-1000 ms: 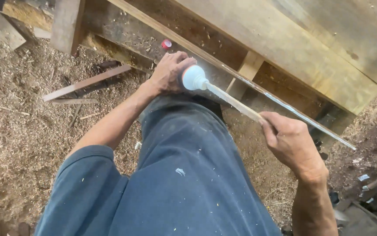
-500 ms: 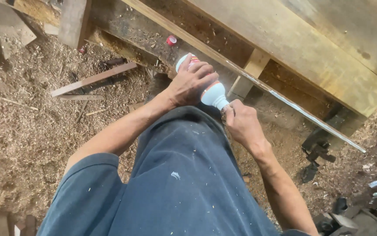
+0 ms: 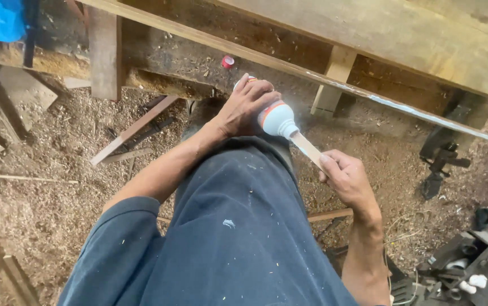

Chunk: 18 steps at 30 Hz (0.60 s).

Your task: Applying wood glue to thin wooden strips and aligning larger boards in a woodworking shop.

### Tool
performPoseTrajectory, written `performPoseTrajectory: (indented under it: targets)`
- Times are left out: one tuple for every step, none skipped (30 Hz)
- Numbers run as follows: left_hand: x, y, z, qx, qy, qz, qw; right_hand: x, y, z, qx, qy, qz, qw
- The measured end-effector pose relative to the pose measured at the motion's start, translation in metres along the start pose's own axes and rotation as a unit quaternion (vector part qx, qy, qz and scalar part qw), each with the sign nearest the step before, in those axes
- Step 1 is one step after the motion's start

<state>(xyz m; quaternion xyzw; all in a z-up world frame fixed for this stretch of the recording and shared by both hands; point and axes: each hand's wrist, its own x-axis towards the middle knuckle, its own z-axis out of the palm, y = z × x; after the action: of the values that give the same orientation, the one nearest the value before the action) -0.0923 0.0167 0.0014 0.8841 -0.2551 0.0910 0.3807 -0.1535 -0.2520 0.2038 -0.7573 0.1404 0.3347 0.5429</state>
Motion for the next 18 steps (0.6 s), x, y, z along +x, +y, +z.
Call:
performPoseTrajectory:
  targets:
    - [-0.008,-0.01,0.0,-0.011,-0.002,0.003,1.0,-0.007,-0.011,0.006,-0.065,0.003,0.015,0.998]
    - [-0.016,-0.021,-0.001,-0.023,-0.005,0.005,1.0,-0.014,-0.022,0.014,-0.13,0.006,0.03,0.991]
    - [-0.024,-0.036,-0.017,-0.023,-0.005,0.002,1.0,-0.023,-0.033,0.016,-0.131,0.003,0.032,0.991]
    - [-0.032,-0.051,-0.032,-0.033,-0.05,-0.006,0.998,-0.032,-0.043,0.019,-0.177,-0.005,0.098,0.979]
    - [-0.036,-0.066,-0.045,-0.048,-0.095,-0.008,0.994,-0.042,-0.054,0.022,-0.22,-0.005,0.166,0.961]
    - [-0.046,-0.084,-0.054,-0.052,-0.097,-0.004,0.994,-0.043,-0.053,0.029,-0.219,-0.001,0.169,0.961]
    - [-0.056,-0.099,-0.06,-0.076,-0.094,0.007,0.993,-0.046,-0.05,0.033,-0.161,-0.01,0.143,0.976]
    - [-0.065,-0.113,-0.065,-0.1,-0.09,0.018,0.991,-0.049,-0.047,0.037,-0.103,-0.019,0.115,0.988]
    - [-0.073,-0.124,-0.063,-0.104,-0.09,0.021,0.99,-0.045,-0.03,0.05,-0.103,-0.014,0.117,0.988]
    - [-0.081,-0.133,-0.061,-0.118,-0.063,-0.014,0.991,-0.041,-0.013,0.061,-0.018,0.014,0.099,0.995]
    - [-0.09,-0.143,-0.061,-0.129,-0.037,-0.051,0.99,-0.037,0.005,0.073,0.068,0.04,0.08,0.994]
    - [-0.092,-0.147,-0.071,-0.131,-0.039,-0.048,0.989,-0.026,0.017,0.093,0.07,0.043,0.081,0.993]
    - [-0.093,-0.15,-0.079,-0.155,-0.033,-0.125,0.979,-0.016,0.03,0.112,0.165,0.07,0.098,0.979]
    - [-0.093,-0.153,-0.086,-0.177,-0.026,-0.201,0.963,-0.006,0.044,0.13,0.258,0.097,0.114,0.955]
    - [-0.098,-0.161,-0.089,-0.182,-0.03,-0.196,0.963,0.005,0.047,0.152,0.26,0.104,0.113,0.953]
    - [-0.101,-0.17,-0.091,-0.183,-0.022,-0.262,0.947,0.016,0.05,0.172,0.298,0.151,0.117,0.935]
    - [-0.105,-0.178,-0.093,-0.184,-0.015,-0.325,0.927,0.028,0.055,0.193,0.336,0.197,0.12,0.913]
    - [-0.111,-0.189,-0.094,-0.187,-0.019,-0.319,0.929,0.035,0.073,0.202,0.338,0.205,0.118,0.911]
